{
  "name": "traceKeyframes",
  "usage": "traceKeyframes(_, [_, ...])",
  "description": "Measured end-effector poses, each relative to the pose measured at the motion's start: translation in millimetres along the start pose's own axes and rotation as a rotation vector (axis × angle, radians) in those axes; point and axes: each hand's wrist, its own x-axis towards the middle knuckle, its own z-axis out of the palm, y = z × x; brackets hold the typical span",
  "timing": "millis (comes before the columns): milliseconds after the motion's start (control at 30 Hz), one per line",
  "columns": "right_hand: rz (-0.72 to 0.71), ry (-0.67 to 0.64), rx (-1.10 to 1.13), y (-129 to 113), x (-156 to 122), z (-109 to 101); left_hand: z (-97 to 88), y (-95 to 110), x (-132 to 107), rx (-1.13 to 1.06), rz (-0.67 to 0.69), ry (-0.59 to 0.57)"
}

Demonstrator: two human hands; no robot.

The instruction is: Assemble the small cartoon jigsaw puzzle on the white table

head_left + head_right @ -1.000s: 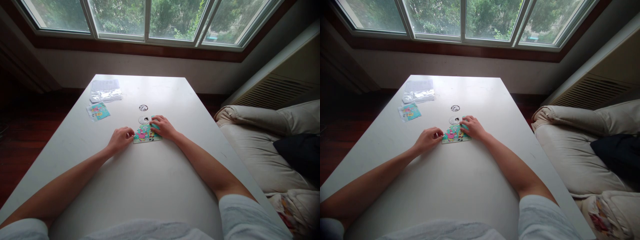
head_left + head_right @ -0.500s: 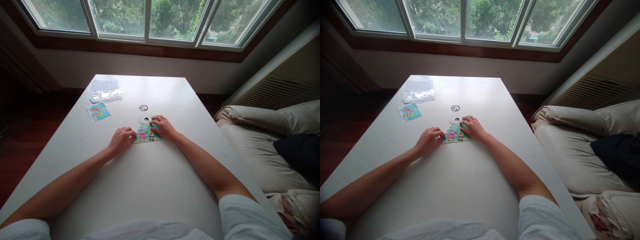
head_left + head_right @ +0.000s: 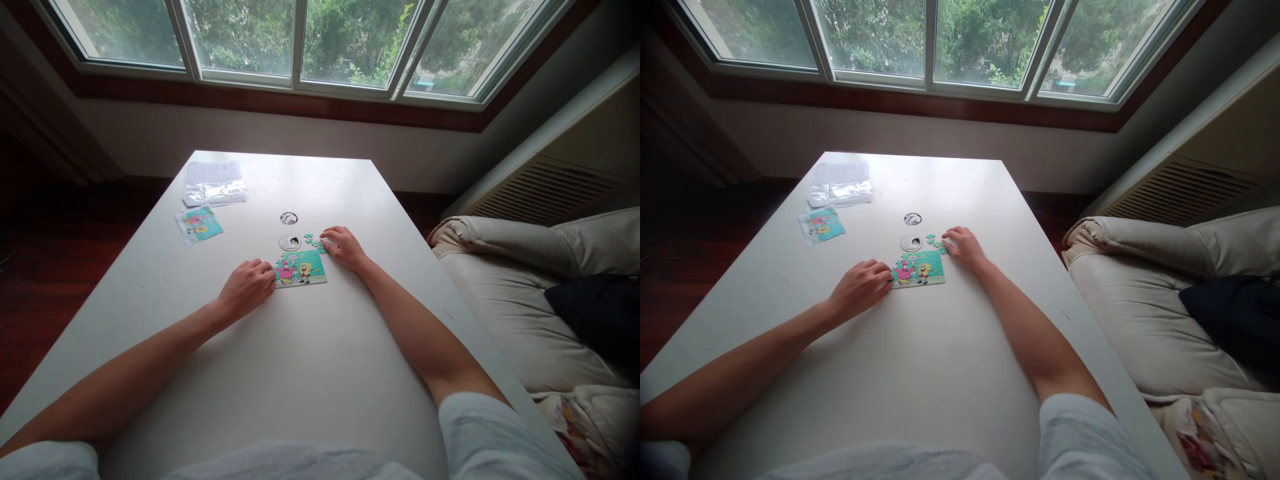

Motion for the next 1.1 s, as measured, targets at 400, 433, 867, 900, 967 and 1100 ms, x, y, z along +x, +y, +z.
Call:
traceKeyframes(400, [-0.085, -0.230, 0.044, 4, 0, -23, 5.1, 0, -2, 0.012, 0.050, -0.001])
traceKeyframes(433, [-0.082, -0.223, 0.044, 4, -1, -22, 4.3, 0, -2, 0.016, 0.048, 0.001])
traceKeyframes(867, [0.022, -0.269, 0.343, 11, 1, -29, 4.9, 1, -1, 0.059, 0.056, 0.043])
traceKeyframes(900, [0.041, -0.263, 0.353, 11, 0, -30, 4.9, 0, -1, 0.060, 0.055, 0.043])
traceKeyframes(967, [0.061, -0.261, 0.335, 12, -1, -31, 5.0, 0, -2, 0.058, 0.054, 0.043])
traceKeyframes(1100, [0.034, -0.289, 0.226, 13, -1, -35, 5.6, -1, -2, 0.059, 0.058, 0.045])
